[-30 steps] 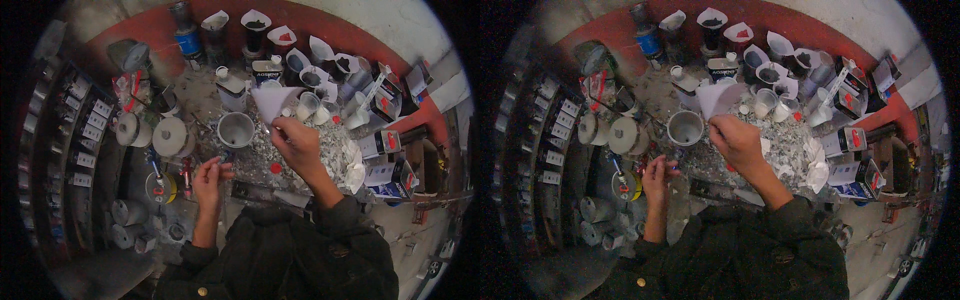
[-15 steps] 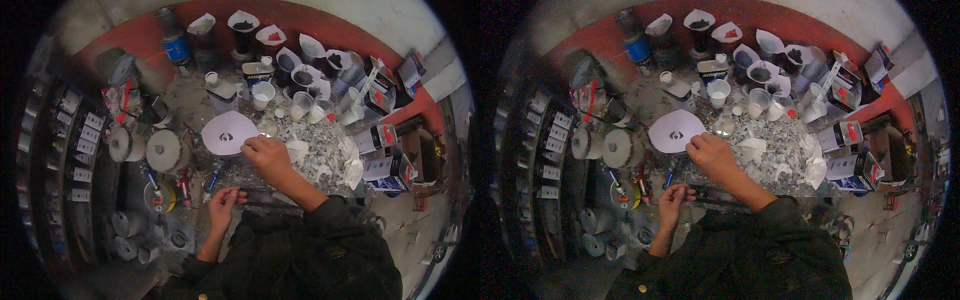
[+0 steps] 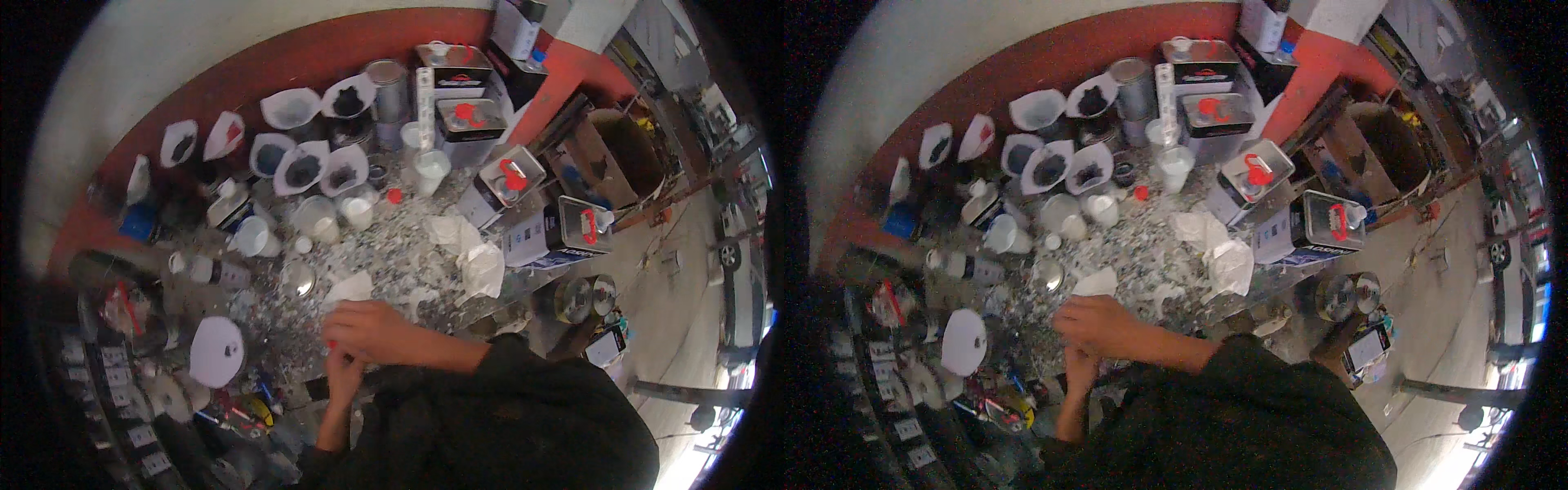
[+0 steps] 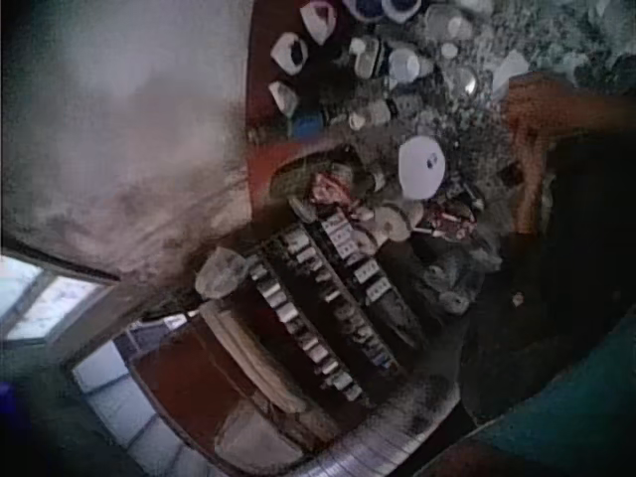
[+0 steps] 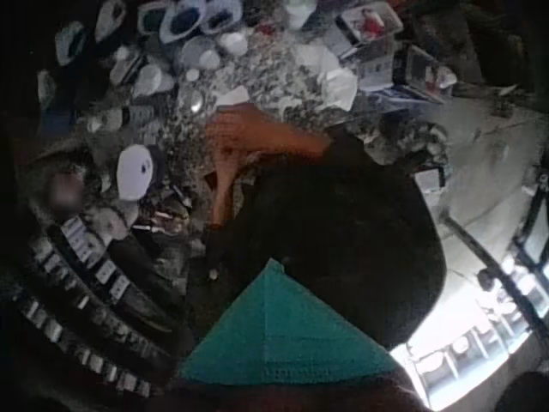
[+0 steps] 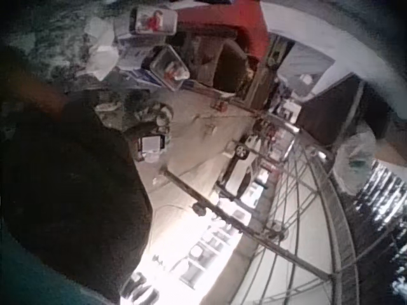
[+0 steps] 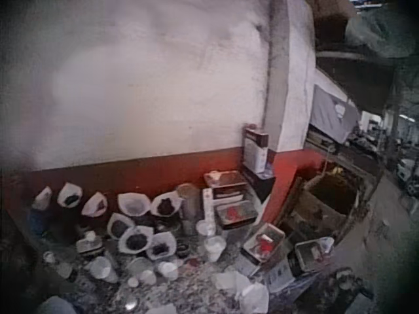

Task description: The person pours a white liquid from a metal can into a plastic cup, then uses a metal ruler to stir the contents. The person repeats this process multiple times, transferring the mixture between containers and stirring.

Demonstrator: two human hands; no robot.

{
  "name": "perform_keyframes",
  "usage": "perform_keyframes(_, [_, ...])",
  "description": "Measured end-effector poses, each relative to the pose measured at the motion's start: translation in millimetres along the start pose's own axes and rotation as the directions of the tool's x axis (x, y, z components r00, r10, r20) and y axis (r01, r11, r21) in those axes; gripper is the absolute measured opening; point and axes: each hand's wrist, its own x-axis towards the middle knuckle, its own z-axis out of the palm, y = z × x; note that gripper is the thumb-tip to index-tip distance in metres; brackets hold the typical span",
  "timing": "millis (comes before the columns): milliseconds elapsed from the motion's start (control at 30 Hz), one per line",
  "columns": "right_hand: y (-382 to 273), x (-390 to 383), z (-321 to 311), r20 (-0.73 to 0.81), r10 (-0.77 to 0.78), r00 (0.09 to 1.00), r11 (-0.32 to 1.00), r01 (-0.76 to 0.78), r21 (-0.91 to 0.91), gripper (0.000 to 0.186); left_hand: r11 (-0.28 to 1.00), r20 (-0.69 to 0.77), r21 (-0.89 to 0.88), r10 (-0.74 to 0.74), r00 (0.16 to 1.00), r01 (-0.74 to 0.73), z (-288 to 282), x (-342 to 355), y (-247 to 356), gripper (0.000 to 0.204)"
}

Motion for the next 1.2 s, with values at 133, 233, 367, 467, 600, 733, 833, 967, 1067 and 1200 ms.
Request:
perform_keyframes(133, [36.8, -92.8, -45.6, -0.186, 0.299, 0.936, 0.953, -0.303, 0.006, 0.024, 0.971, 0.084, -0.238, 0.025, 0.996, -0.005, 84.5, 111.7, 21.7, 0.042])
perform_keyframes(233, [57.9, -168.1, -71.2, -0.087, 0.609, 0.789, 0.793, -0.608, 0.042, 0.024, 0.991, 0.026, -0.026, 0.135, 0.991, -0.134, 146.6, 211.1, 59.4, 0.068])
perform_keyframes(367, [52.8, -255.0, -95.7, -0.229, 0.712, 0.663, 0.683, -0.731, 0.007, 0.028, 0.947, -0.091, 0.156, 0.296, 0.951, -0.280, 207.9, 315.5, 36.8, 0.081])
perform_keyframes(467, [62.2, -300.3, -72.9, -0.041, 0.916, 0.399, 0.398, -0.916, -0.044, 0.030, 0.883, 0.013, 0.283, 0.388, 0.922, -0.375, 257.3, 378.8, 36.9, 0.082])
perform_keyframes(600, [62.0, -318.2, -61.5, -0.261, 0.885, 0.386, 0.420, -0.904, 0.086, 0.027, 0.786, 0.184, 0.338, 0.484, 0.856, -0.517, 351.1, 377.3, 68.4, 0.084])
perform_keyframes(733, [69.2, -336.4, -41.4, -0.556, 0.766, 0.323, 0.478, -0.865, 0.155, 0.018, 0.736, 0.369, 0.184, 0.562, 0.740, -0.651, 408.4, 314.5, 110.4, 0.086])
perform_keyframes(833, [45.8, -328.5, -25.1, -0.608, 0.753, 0.252, 0.447, -0.874, 0.192, 0.013, 0.727, 0.482, 0.094, 0.565, 0.670, -0.681, 407.3, 260.8, 123.7, 0.088])
perform_keyframes(967, [14.4, -305.1, -14.5, -0.605, 0.763, 0.229, 0.405, -0.898, 0.171, 0.011, 0.764, 0.607, -0.010, 0.517, 0.603, -0.645, 377.6, 191.3, 132.1, 0.090])
perform_keyframes(1067, [0.1, -293.3, -1.7, -0.640, 0.731, 0.238, 0.401, -0.908, 0.120, 0.013, 0.806, 0.660, -0.063, 0.476, 0.581, -0.588, 349.5, 148.5, 133.2, 0.091])
perform_keyframes(1200, [-6.1, -260.0, -26.3, -0.639, 0.710, 0.295, 0.517, -0.835, 0.189, 0.016, 0.859, 0.673, -0.065, 0.414, 0.613, -0.508, 290.1, 109.1, 129.1, 0.093])
